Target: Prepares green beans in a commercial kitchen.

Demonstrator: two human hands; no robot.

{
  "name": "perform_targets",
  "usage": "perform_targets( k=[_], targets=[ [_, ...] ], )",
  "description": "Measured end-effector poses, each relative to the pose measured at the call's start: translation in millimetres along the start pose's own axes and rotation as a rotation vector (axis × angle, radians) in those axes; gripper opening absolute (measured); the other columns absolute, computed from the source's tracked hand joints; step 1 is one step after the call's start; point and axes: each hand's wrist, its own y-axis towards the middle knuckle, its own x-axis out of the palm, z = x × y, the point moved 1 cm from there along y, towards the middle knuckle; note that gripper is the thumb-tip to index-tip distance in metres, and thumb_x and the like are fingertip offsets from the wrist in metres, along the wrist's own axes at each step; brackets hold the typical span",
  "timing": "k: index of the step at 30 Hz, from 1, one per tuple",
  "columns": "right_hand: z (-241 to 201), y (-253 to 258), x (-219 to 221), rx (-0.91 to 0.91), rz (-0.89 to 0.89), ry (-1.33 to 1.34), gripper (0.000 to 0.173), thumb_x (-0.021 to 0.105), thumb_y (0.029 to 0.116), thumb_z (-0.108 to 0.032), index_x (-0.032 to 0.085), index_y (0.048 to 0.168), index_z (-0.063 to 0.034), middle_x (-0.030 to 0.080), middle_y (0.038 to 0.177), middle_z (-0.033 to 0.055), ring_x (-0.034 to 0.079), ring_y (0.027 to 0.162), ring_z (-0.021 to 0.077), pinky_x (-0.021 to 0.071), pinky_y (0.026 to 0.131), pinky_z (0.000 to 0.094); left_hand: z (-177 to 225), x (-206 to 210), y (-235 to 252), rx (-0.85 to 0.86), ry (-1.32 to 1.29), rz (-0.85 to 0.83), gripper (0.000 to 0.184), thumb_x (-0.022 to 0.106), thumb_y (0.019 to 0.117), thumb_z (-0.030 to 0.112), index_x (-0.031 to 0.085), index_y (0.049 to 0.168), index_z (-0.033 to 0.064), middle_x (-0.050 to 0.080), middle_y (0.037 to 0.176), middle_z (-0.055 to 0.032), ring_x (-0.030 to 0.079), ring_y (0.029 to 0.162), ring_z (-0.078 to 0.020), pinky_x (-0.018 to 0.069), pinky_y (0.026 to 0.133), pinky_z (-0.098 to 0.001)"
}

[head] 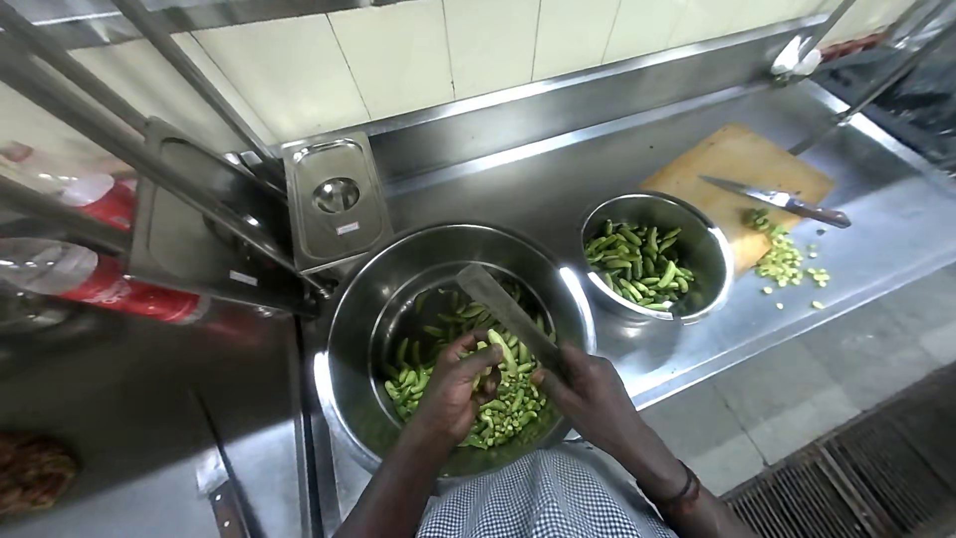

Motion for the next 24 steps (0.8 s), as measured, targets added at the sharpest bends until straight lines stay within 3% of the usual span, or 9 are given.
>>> perform_targets(
  k=[3,9,16,18,21,24],
  targets=[
    [-4.8,0.1,0.3,0.05,-0.022,-0.034,0.047,0.075,0.0828,-0.059,0.062,0.1,-0.0182,0.056,0.067,-0.0054,0.054,0.054,0.0096,0.0496,0.051,0.0333,-1.9,-0.8,0.7,-0.093,-0.185,0.005,0.007,0.061,0.0988,0.017,0.065,0.104,0.0133,0.058,0.078,-0.002,0.046,0.051,-0.0038,0.0415,0.045,-0.0165],
    [-9.6,-0.9,7.2,-0.061,0.072,-0.05,0.045,0.079,0.0802,-0.055,0.061,0.093,-0.0162,0.053,0.063,-0.0062,0.049,0.05,0.0068,0.0458,0.047,0.0278,-9.8,8.5,-3.7,-0.192,-0.269,-0.049,0.006,0.062,0.098,0.015,0.066,0.096,0.0112,0.057,0.071,-0.003,0.049,0.05,-0.0049,0.0434,0.045,-0.017],
    [-9.7,0.6,10.3,-0.144,0.134,-0.107,0.039,0.067,0.0925,-0.055,0.059,0.085,-0.017,0.047,0.058,-0.0068,0.047,0.048,0.0072,0.0418,0.044,0.0282,-13.5,13.4,-4.3,-0.245,-0.34,-0.094,0.006,0.061,0.0967,0.013,0.066,0.094,0.0096,0.058,0.071,-0.0038,0.05,0.05,-0.0049,0.0427,0.045,-0.0166],
    [-8.2,0.1,11.5,-0.153,0.129,-0.116,0.044,0.061,0.0955,-0.058,0.058,0.078,-0.0175,0.044,0.055,-0.007,0.044,0.045,0.0075,0.0393,0.042,0.0286,-14.1,14.5,-4.9,-0.228,-0.352,-0.014,0.006,0.059,0.0972,0.01,0.065,0.095,0.0101,0.059,0.074,-0.0045,0.05,0.052,-0.0059,0.044,0.047,-0.0177],
    [-6.3,-1.8,10.5,-0.156,0.097,-0.096,0.051,0.06,0.0923,-0.066,0.06,0.08,-0.0171,0.046,0.057,-0.0067,0.047,0.047,0.008,0.042,0.043,0.0297,-11.1,17.1,-2.7,-0.217,-0.382,0.166,0.005,0.058,0.0986,0.012,0.063,0.098,0.0112,0.058,0.074,-0.0046,0.052,0.054,-0.0091,0.049,0.05,-0.0214],
    [-6.3,-2.9,8.0,-0.152,0.069,-0.085,0.059,0.038,0.1008,-0.069,0.06,0.085,-0.0164,0.049,0.061,-0.0043,0.051,0.051,0.0109,0.0449,0.045,0.0328,-8.9,11.5,1.2,-0.216,-0.371,0.279,0.017,0.058,0.0975,0.017,0.065,0.112,0.0106,0.065,0.088,-0.0104,0.062,0.066,-0.017,0.0558,0.058,-0.0299]
  ],
)
